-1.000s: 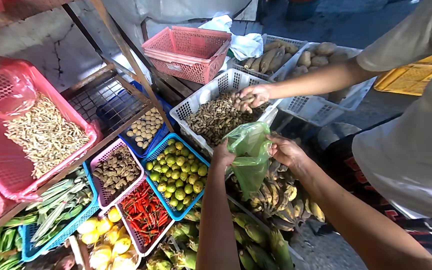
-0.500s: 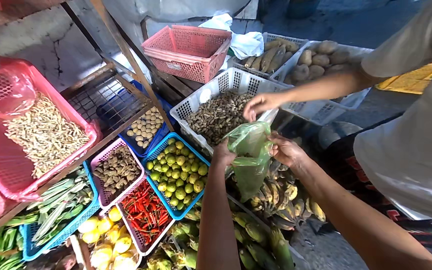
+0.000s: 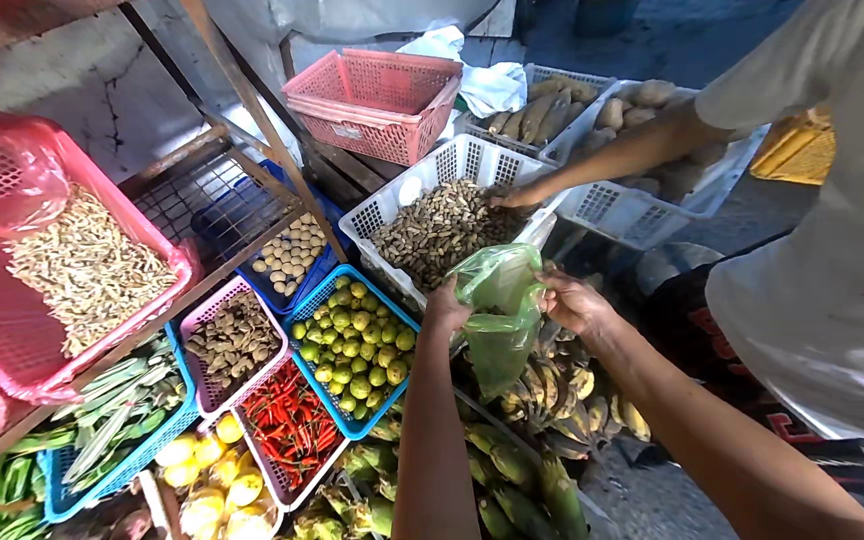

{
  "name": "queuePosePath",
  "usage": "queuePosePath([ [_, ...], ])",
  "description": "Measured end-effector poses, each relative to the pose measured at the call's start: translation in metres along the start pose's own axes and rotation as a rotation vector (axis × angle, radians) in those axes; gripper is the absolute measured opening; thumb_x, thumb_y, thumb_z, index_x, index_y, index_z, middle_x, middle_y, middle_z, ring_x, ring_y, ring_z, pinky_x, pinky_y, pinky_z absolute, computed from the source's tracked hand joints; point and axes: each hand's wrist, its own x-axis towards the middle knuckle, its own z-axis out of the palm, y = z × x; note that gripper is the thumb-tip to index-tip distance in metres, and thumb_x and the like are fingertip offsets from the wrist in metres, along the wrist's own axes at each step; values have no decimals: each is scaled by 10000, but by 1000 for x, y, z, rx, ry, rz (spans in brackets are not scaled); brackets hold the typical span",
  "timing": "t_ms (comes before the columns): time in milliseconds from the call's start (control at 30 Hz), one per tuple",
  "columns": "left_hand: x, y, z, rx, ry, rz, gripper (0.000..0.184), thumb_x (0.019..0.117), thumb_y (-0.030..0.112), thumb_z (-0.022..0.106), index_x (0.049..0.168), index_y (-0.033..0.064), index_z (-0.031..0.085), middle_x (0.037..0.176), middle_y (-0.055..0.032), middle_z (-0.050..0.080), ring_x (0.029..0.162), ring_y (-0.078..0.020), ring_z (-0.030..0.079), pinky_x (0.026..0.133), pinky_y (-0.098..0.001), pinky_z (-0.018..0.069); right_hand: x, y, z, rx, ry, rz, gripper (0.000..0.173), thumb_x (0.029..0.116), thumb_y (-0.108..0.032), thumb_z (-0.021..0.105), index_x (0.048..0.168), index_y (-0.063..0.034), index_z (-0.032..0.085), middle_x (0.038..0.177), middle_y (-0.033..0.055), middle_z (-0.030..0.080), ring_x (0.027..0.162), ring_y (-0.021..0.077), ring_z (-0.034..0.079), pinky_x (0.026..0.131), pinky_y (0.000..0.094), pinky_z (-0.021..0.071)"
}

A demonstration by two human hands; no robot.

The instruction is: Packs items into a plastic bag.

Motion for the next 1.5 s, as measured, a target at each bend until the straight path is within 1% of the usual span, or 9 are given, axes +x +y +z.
queuePosePath([
  [100, 0, 0, 0, -5, 3, -1, 771, 955, 96, 664, 1621, 118, 275, 1494, -241, 495, 1248, -349, 611, 984, -499, 539, 0, 0, 0, -7, -8, 4, 139, 1052, -33, 482, 1184, -68, 506, 814, 20, 562, 556, 69, 547, 571, 210, 551],
  [233, 0, 0, 0, -11, 0, -8, 775, 957, 98, 664, 1624, 126, 269, 1499, -242, 486, 1238, -345, 616, 962, -488, 551, 1, 1, 0, -17, -4, 5, 142, 1049, -33, 488, 1186, -65, 511, 809, 23, 562, 548, 69, 541, 558, 208, 545],
  [333, -1, -1, 1, -15, 3, -3, 774, 957, 101, 665, 1623, 129, 272, 1500, -237, 489, 1244, -345, 613, 970, -490, 548, 0, 1, 1, -15, -1, 8, 148, 1045, -33, 496, 1189, -62, 514, 801, 25, 563, 540, 71, 539, 549, 208, 543],
  [433, 0, -1, 1, -13, 7, 4, 772, 956, 102, 667, 1621, 124, 276, 1495, -238, 495, 1249, -346, 612, 984, -493, 541, 0, 0, 1, -14, -1, 7, 168, 1044, -35, 501, 1209, -63, 511, 814, 28, 567, 546, 72, 546, 551, 210, 544],
  [567, 0, -1, 0, -5, 3, -3, 773, 959, 105, 664, 1624, 129, 270, 1499, -236, 490, 1241, -341, 616, 972, -485, 548, -1, -1, 1, -5, -6, 11, 180, 1046, -32, 494, 1223, -60, 510, 830, 32, 568, 564, 77, 550, 574, 218, 552],
  [733, 1, -1, 1, -12, 6, 0, 771, 957, 101, 661, 1623, 136, 274, 1493, -236, 498, 1240, -344, 617, 971, -490, 546, 2, -1, 1, -4, -10, 6, 189, 1043, -31, 497, 1230, -62, 506, 829, 28, 569, 556, 71, 547, 564, 210, 548],
  [867, 0, -2, 1, -18, 3, 0, 775, 955, 99, 663, 1624, 136, 273, 1470, -248, 512, 1204, -352, 634, 945, -495, 558, 1, 0, 2, -5, 3, 3, 162, 1043, -29, 498, 1200, -64, 514, 811, 21, 564, 551, 64, 536, 564, 203, 541],
  [967, 0, -2, 1, -21, 1, 1, 776, 957, 97, 662, 1625, 136, 270, 1475, -250, 509, 1216, -353, 628, 959, -501, 551, 1, 0, 2, -2, 8, -4, 165, 1043, -28, 498, 1203, -64, 514, 810, 16, 561, 543, 57, 530, 556, 193, 535],
  [1500, 0, -1, 0, -9, 5, 1, 765, 962, 104, 657, 1623, 133, 274, 1477, -239, 513, 1208, -345, 633, 953, -484, 553, 2, 1, 2, 19, 10, -1, 169, 1041, -26, 495, 1205, -60, 518, 817, 26, 570, 556, 69, 544, 565, 206, 543],
])
